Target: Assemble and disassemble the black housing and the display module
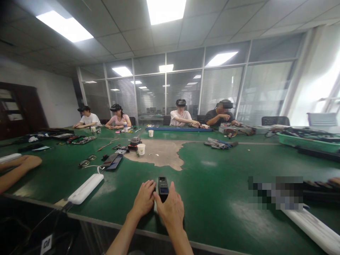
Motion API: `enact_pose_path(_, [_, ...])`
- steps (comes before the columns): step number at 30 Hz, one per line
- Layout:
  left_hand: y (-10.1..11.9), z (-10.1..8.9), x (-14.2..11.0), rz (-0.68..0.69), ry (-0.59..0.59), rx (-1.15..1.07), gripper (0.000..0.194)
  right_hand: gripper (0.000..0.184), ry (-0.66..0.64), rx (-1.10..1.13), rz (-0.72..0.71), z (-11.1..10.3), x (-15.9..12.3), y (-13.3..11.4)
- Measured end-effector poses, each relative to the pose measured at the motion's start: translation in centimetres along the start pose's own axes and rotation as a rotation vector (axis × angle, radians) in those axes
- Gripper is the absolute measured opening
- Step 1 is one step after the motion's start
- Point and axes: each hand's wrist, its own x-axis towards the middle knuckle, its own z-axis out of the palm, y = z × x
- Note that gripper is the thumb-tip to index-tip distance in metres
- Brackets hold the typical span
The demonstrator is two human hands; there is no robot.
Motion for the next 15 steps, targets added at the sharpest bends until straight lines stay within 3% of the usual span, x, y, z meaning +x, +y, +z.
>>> enact_pose_path(6, [0.3, -0.6, -0.3, 0.026, 0.011, -0.030, 0.049, 0.069, 0.001, 0.078, 0.023, 0.5, -0.4, 0.6])
enact_pose_path(15, [0.4, -0.8, -0.5, 0.048, 0.025, -0.034, 0.047, 0.046, 0.028, 0.069, -0.095, 0.2, -1.0, 0.8])
